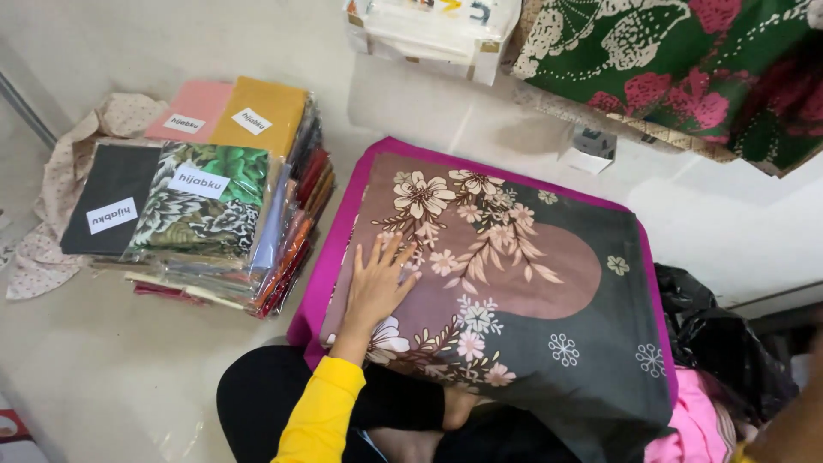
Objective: Folding hijabs, cleaning them with a lint roller, and placing them into plastic packaging bags.
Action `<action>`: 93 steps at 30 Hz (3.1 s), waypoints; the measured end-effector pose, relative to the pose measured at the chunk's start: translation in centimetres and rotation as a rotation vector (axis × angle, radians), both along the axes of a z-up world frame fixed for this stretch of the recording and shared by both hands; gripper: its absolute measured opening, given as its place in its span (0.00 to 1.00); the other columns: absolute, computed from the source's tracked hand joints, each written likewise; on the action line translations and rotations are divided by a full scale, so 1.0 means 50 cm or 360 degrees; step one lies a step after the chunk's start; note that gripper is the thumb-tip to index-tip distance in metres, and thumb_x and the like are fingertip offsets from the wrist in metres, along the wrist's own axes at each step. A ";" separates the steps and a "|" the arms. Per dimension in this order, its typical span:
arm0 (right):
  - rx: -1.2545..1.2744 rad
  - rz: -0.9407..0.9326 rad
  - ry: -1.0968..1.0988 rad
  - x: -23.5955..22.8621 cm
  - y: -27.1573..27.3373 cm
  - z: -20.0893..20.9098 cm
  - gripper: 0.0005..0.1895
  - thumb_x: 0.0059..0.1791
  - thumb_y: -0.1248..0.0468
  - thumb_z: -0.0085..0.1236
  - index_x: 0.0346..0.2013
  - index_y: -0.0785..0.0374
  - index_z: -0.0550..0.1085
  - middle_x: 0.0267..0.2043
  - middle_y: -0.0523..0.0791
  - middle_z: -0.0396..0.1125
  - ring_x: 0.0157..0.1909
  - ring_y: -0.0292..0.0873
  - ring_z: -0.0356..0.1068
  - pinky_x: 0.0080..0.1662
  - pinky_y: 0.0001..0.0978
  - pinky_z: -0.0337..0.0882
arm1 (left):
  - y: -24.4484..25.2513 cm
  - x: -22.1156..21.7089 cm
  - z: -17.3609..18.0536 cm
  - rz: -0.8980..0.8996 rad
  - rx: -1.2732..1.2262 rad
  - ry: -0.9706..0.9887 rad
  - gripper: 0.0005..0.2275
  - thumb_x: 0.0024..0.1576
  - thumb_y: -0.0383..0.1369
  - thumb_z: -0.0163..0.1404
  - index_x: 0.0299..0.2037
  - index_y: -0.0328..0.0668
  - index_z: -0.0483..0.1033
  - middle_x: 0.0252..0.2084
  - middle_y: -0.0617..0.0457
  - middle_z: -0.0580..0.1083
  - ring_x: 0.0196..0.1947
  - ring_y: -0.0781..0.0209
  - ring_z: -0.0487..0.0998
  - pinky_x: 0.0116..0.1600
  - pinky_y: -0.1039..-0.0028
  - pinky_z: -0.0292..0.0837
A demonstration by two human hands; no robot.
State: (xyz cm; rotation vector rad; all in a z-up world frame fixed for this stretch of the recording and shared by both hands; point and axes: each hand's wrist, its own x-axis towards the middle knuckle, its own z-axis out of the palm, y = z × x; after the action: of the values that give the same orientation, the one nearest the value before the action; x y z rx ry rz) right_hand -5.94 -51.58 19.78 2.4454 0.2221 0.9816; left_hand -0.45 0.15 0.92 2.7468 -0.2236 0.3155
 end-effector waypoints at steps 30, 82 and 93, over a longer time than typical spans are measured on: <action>0.0669 0.0479 0.1221 0.312 0.703 -0.242 0.27 0.53 0.53 0.49 0.68 0.51 0.63 0.47 0.58 0.69 0.47 0.70 0.74 0.46 0.63 0.76 | 0.035 0.038 -0.080 0.0263 -0.0867 -0.0111 0.26 0.63 0.40 0.40 0.71 0.38 0.56 0.67 0.36 0.67 0.69 0.41 0.66 0.73 0.53 0.51; 0.0819 -0.0391 0.0888 0.345 0.244 -0.261 0.28 0.56 0.50 0.44 0.70 0.52 0.63 0.41 0.60 0.72 0.43 0.72 0.76 0.41 0.63 0.76 | 0.028 0.004 -0.007 0.0232 -0.0198 0.0074 0.23 0.57 0.48 0.49 0.65 0.65 0.69 0.72 0.56 0.63 0.75 0.45 0.56 0.73 0.44 0.47; 0.0592 -0.0433 0.0659 -0.103 0.235 -0.202 0.31 0.51 0.54 0.52 0.70 0.46 0.65 0.32 0.52 0.74 0.27 0.60 0.74 0.29 0.51 0.71 | 0.012 0.010 -0.022 0.0322 -0.0136 0.0030 0.25 0.58 0.49 0.46 0.66 0.61 0.66 0.74 0.60 0.59 0.75 0.49 0.51 0.73 0.47 0.41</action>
State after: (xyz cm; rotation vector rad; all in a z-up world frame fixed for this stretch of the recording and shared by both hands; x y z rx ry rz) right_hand -11.08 -39.81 9.69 2.9027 -0.1717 0.4193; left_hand 0.07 0.77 -0.20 2.6901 0.0719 0.3435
